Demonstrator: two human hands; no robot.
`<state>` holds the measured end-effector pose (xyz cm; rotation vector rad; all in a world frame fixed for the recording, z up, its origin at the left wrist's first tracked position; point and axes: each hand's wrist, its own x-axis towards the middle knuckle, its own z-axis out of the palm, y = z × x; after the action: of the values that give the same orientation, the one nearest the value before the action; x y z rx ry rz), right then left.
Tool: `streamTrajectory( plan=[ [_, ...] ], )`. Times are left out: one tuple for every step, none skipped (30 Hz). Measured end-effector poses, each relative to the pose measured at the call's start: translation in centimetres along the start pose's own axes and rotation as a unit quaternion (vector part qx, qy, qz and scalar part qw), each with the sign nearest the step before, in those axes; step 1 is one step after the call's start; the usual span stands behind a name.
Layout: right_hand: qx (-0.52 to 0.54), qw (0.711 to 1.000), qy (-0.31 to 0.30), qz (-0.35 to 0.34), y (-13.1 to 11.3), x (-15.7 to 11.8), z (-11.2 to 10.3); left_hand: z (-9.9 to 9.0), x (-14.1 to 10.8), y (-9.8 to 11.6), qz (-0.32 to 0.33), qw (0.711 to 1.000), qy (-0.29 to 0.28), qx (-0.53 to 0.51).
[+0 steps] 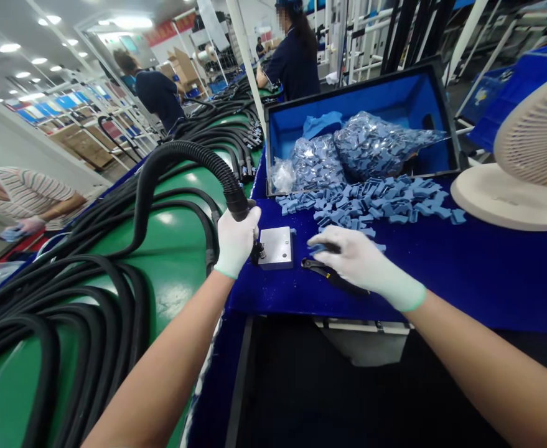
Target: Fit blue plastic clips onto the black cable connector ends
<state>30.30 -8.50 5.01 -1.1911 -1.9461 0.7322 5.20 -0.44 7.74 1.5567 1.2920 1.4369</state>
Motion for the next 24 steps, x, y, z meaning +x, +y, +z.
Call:
streamTrajectory(
  plan=[
    [0.001, 0.999, -0.015, -0.028, -0.6, 1.6, 1.0, -0.1, 0.1, 0.1, 0.001, 1.000, -0.009, 0.015],
    [0.005, 0.999, -0.027, -0.044, -1.1, 3.2, 1.9, -0.3, 0.3, 0.1, 0.002, 0.999, -0.021, 0.027],
    [0.012, 0.998, -0.036, -0.051, -1.4, 4.6, 2.9, -0.5, 0.4, 0.1, 0.004, 0.999, -0.033, 0.038],
    [0.023, 0.997, -0.046, -0.053, -1.7, 6.0, 3.8, -0.7, 0.5, 0.0, 0.006, 0.998, -0.041, 0.049],
    [0.036, 0.997, -0.057, -0.049, -1.8, 7.2, 4.5, -0.9, 0.7, -0.1, 0.007, 0.997, -0.046, 0.057],
    [0.048, 0.995, -0.070, -0.045, -1.9, 8.2, 5.2, -1.1, 0.8, -0.2, 0.006, 0.997, -0.049, 0.063],
    [0.060, 0.994, -0.085, -0.040, -1.9, 9.1, 5.8, -1.3, 0.9, -0.4, 0.004, 0.997, -0.053, 0.063],
    [0.070, 0.992, -0.100, -0.035, -1.8, 9.9, 6.3, -1.3, 1.0, -0.6, 0.002, 0.997, -0.058, 0.059],
    [0.080, 0.990, -0.113, -0.030, -1.6, 10.5, 6.7, -1.4, 1.0, -0.8, 0.001, 0.997, -0.062, 0.054],
    [0.089, 0.988, -0.124, -0.026, -1.5, 11.1, 7.0, -1.3, 1.1, -1.0, 0.002, 0.997, -0.064, 0.048],
    [0.099, 0.986, -0.134, -0.022, -1.3, 11.5, 7.2, -1.3, 1.2, -1.2, 0.004, 0.997, -0.066, 0.041],
    [0.112, 0.983, -0.143, -0.018, -1.1, 11.9, 7.4, -1.2, 1.2, -1.3, 0.004, 0.997, -0.065, 0.036],
    [0.124, 0.981, -0.151, -0.014, -0.9, 12.2, 7.4, -1.2, 1.2, -1.4, 0.005, 0.997, -0.063, 0.033],
    [0.137, 0.978, -0.159, -0.011, -0.8, 12.3, 7.4, -1.2, 1.2, -1.4, 0.005, 0.997, -0.062, 0.033],
    [0.148, 0.975, -0.165, -0.007, -0.7, 12.4, 7.3, -1.2, 1.2, -1.3, 0.005, 0.997, -0.063, 0.036],
    [0.157, 0.972, -0.172, -0.002, -0.6, 12.4, 7.1, -1.2, 1.1, -1.2, 0.005, 0.997, -0.067, 0.038],
    [0.164, 0.970, -0.179, 0.002, -0.6, 12.2, 6.8, -1.3, 1.1, -1.1, 0.005, 0.997, -0.072, 0.041],
    [0.167, 0.968, -0.186, 0.005, -0.6, 12.0, 6.5, -1.4, 1.0, -1.0, 0.006, 0.996, -0.077, 0.042],
    [0.169, 0.967, -0.193, 0.008, -0.6, 11.8, 6.2, -1.5, 1.0, -1.0, 0.008, 0.996, -0.081, 0.042],
    [0.173, 0.965, -0.197, 0.011, -0.7, 11.6, 6.0, -1.6, 1.0, -0.9, 0.010, 0.996, -0.081, 0.042],
    [0.183, 0.963, -0.196, 0.013, -0.7, 11.3, 5.8, -1.7, 1.0, -1.0, 0.014, 0.996, -0.078, 0.043],
    [0.197, 0.961, -0.192, 0.016, -0.7, 11.2, 5.8, -1.8, 1.0, -1.0, 0.018, 0.996, -0.073, 0.047],
    [0.212, 0.959, -0.185, 0.021, -0.8, 11.1, 5.9, -1.8, 1.0, -1.0, 0.019, 0.996, -0.069, 0.048],
    [0.223, 0.959, -0.175, 0.027, -0.8, 11.1, 6.1, -1.8, 1.0, -1.1, 0.016, 0.997, -0.066, 0.046]
  ],
)
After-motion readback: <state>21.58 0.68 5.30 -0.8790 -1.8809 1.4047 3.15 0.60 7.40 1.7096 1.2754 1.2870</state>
